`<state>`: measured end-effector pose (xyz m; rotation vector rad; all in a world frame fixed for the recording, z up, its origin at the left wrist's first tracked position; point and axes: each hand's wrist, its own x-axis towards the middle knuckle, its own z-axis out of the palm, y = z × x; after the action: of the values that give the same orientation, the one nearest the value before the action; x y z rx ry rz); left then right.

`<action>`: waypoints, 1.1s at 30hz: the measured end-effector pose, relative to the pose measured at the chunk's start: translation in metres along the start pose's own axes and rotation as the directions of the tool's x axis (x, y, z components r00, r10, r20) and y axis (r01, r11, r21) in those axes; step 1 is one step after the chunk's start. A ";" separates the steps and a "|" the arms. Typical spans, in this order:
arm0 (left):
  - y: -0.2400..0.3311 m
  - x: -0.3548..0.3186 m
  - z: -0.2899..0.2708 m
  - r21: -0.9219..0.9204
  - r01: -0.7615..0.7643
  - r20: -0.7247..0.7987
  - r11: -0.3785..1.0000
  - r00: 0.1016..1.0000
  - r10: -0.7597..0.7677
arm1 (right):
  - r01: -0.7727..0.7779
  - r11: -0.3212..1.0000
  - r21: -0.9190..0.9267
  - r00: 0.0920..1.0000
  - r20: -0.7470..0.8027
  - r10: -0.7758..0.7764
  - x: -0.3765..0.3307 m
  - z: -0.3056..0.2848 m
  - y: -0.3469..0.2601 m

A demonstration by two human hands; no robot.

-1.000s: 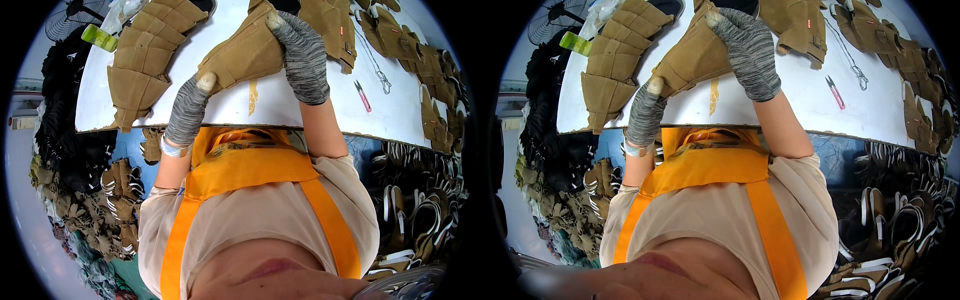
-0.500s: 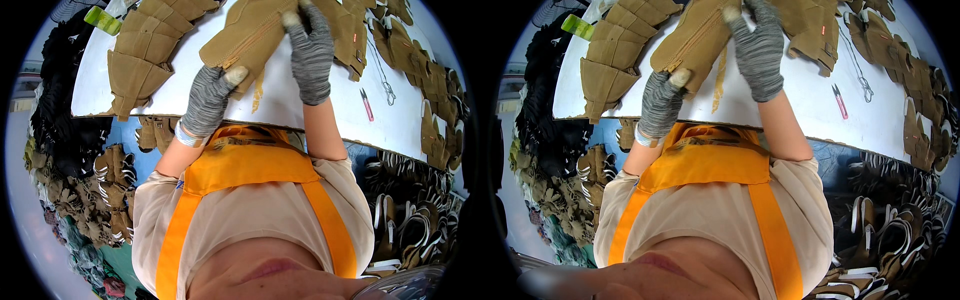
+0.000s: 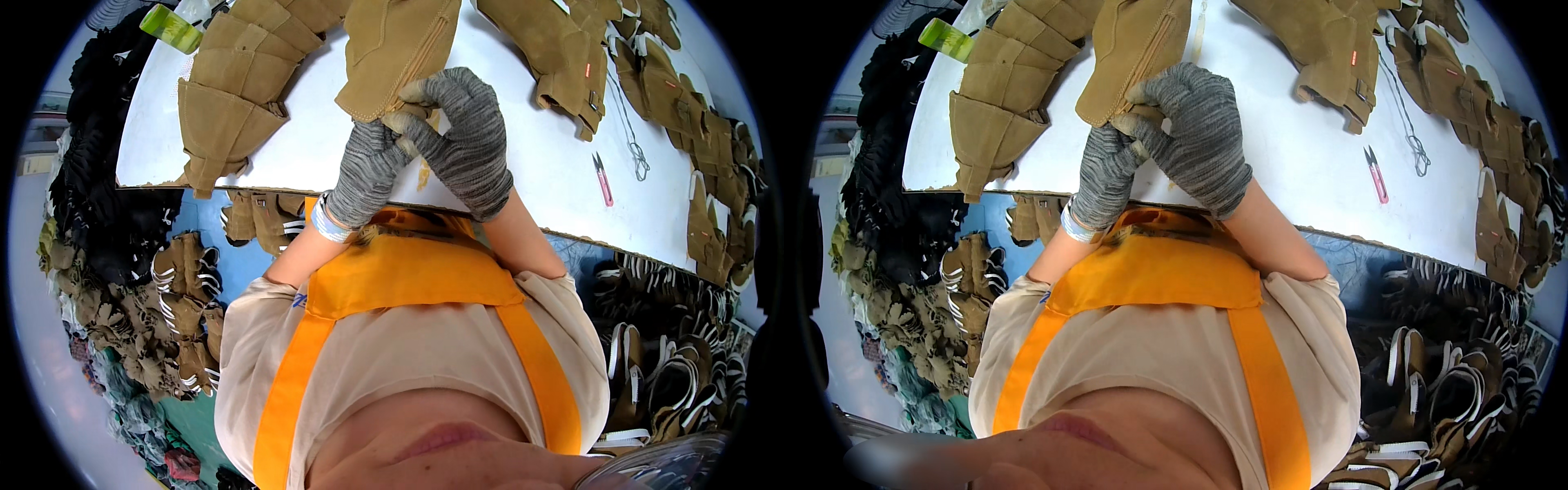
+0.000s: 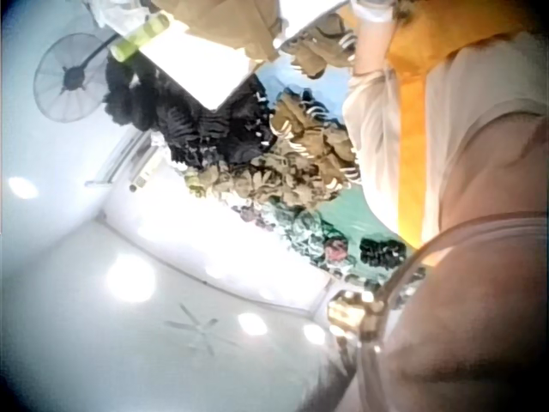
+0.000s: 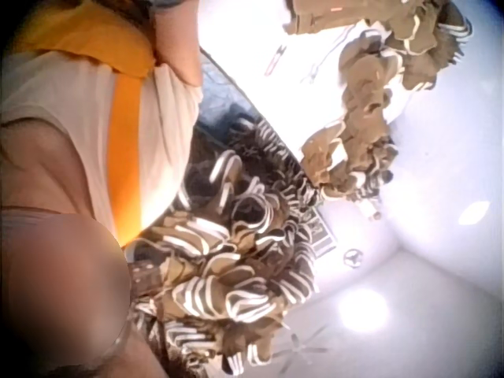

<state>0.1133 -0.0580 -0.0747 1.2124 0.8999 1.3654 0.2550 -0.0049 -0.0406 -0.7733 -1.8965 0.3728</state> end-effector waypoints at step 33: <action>-0.004 -0.006 0.039 -0.128 0.259 0.051 0.957 0.966 -0.254 | -0.070 0.995 0.065 0.928 -0.363 0.089 0.013 -0.047 0.047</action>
<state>0.1521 -0.0675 -0.0714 0.9769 0.8932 1.1731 0.3101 0.0352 -0.0376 -0.8245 -1.5045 0.3016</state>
